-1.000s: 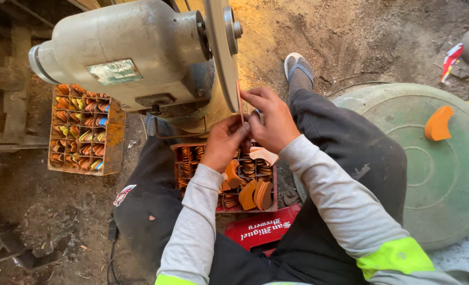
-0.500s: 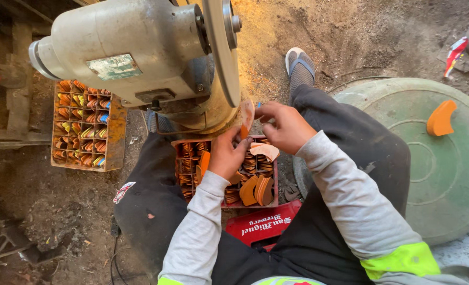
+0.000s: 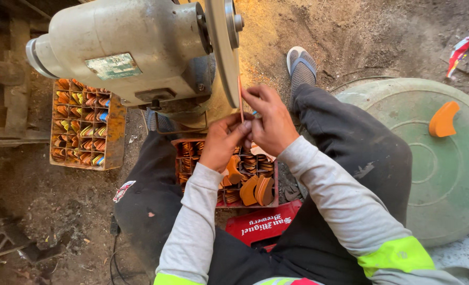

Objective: The person sits on the ground and repeatedly picks up orange shoe sole parts from a crate, presses them against a bench grinder to smooth edges, and returns them to the crate. The process is repeated for multiple parts.

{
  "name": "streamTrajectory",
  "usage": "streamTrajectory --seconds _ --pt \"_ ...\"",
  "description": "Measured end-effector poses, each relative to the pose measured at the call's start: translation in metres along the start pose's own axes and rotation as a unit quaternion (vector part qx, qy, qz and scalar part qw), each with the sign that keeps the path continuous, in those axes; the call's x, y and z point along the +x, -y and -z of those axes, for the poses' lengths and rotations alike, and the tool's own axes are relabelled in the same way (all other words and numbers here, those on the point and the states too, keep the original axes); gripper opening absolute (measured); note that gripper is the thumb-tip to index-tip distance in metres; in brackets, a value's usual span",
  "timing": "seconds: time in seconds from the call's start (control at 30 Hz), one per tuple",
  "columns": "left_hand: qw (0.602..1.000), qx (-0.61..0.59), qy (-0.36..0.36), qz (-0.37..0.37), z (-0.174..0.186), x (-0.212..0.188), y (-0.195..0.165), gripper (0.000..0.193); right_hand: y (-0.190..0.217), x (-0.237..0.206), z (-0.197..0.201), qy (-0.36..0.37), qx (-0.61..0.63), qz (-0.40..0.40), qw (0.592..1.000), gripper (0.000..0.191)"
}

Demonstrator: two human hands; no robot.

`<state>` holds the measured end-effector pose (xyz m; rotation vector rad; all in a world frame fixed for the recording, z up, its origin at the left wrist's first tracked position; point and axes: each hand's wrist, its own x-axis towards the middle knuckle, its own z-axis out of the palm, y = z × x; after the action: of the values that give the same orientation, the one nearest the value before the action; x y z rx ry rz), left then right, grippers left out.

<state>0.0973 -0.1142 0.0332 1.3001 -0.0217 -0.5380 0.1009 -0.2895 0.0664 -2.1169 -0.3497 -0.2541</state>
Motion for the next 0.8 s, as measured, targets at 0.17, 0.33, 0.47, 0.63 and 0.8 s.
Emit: streamTrajectory --seconds 0.17,0.33,0.47,0.63,0.8 --pt "0.966 0.254 -0.051 -0.001 -0.011 -0.033 0.020 0.029 -0.016 -0.021 0.024 0.248 0.092 -0.075 0.961 0.055" --pt "0.909 0.396 -0.103 -0.077 -0.043 -0.039 0.032 0.025 -0.025 -0.027 0.010 0.247 0.004 -0.145 0.958 0.035" --pt "0.876 0.466 -0.117 -0.050 -0.041 -0.047 0.010 0.034 -0.030 -0.019 0.021 0.175 -0.019 -0.101 0.979 0.033" --pt "0.762 0.553 -0.155 -0.300 -0.027 -0.042 -0.007 0.077 -0.022 -0.004 0.047 0.251 0.011 -0.101 0.963 0.044" --pt "0.883 0.457 -0.099 -0.051 -0.029 -0.029 0.010 0.061 -0.016 0.005 0.050 0.210 0.079 -0.198 0.954 0.032"
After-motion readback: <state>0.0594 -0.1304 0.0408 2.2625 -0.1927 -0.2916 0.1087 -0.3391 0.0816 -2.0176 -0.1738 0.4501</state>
